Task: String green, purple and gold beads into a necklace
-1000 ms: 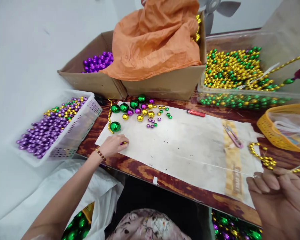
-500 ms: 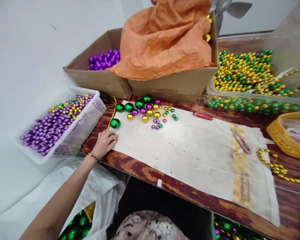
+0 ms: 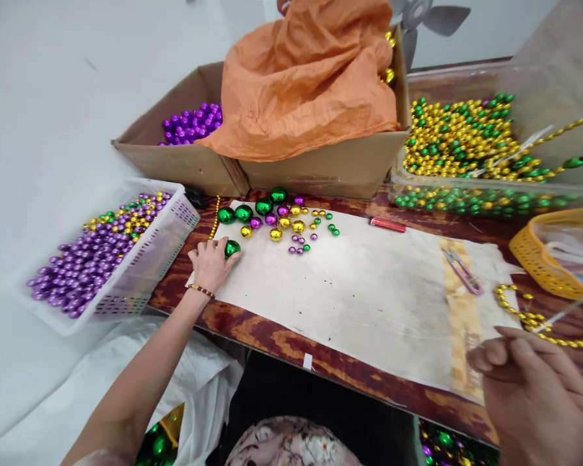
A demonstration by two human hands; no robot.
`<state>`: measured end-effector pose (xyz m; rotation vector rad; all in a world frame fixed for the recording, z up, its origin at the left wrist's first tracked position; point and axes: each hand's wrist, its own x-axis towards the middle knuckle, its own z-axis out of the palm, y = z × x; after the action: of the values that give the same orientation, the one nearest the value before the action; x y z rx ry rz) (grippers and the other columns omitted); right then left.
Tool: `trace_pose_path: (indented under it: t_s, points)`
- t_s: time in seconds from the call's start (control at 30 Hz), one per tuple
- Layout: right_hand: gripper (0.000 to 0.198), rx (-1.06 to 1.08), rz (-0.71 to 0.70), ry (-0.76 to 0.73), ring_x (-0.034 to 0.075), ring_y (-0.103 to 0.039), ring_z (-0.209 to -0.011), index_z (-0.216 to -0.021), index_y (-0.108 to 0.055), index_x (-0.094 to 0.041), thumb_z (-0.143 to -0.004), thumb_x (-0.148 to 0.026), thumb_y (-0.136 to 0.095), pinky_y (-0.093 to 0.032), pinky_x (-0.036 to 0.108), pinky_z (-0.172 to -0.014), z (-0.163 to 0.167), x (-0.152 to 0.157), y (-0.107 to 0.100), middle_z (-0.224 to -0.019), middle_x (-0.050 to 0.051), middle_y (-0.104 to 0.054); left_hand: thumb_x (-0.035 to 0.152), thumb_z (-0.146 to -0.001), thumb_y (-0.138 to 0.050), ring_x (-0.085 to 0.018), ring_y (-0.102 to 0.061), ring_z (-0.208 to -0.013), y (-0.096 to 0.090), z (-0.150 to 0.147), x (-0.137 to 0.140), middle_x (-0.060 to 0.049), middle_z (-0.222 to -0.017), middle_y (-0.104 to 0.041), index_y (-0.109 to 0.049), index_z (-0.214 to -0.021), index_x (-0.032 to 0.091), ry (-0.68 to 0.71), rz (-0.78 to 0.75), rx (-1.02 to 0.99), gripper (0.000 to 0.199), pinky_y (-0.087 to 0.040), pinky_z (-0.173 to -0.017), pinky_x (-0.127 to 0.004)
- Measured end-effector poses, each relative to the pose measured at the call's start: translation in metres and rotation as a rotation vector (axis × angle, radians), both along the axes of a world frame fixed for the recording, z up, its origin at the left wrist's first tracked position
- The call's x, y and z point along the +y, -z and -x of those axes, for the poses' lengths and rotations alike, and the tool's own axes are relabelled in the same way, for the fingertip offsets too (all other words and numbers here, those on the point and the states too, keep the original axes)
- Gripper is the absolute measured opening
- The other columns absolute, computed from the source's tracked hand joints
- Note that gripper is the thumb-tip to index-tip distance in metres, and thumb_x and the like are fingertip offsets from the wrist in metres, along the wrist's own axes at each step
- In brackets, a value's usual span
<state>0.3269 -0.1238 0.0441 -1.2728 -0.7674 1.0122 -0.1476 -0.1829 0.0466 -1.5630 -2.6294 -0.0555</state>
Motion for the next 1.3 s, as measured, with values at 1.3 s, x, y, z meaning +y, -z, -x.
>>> trace_pose_path:
  t_s: [1.3]
  points:
    - [0.014,-0.136,-0.091,-0.729,0.014,-0.072,-0.064,-0.097,-0.071,-0.021,-0.097,-0.024,-0.057,-0.057,0.022,-0.059,0.094,-0.07,0.04,-0.075,0.001,-0.074,0.028,-0.082,-0.078,-0.017,-0.064,-0.108,-0.024,-0.166,0.041,-0.005,-0.121,-0.067,-0.073,-0.117,0.03,0.35,-0.817,-1.526,0.035,-0.055,-0.092,-0.028]
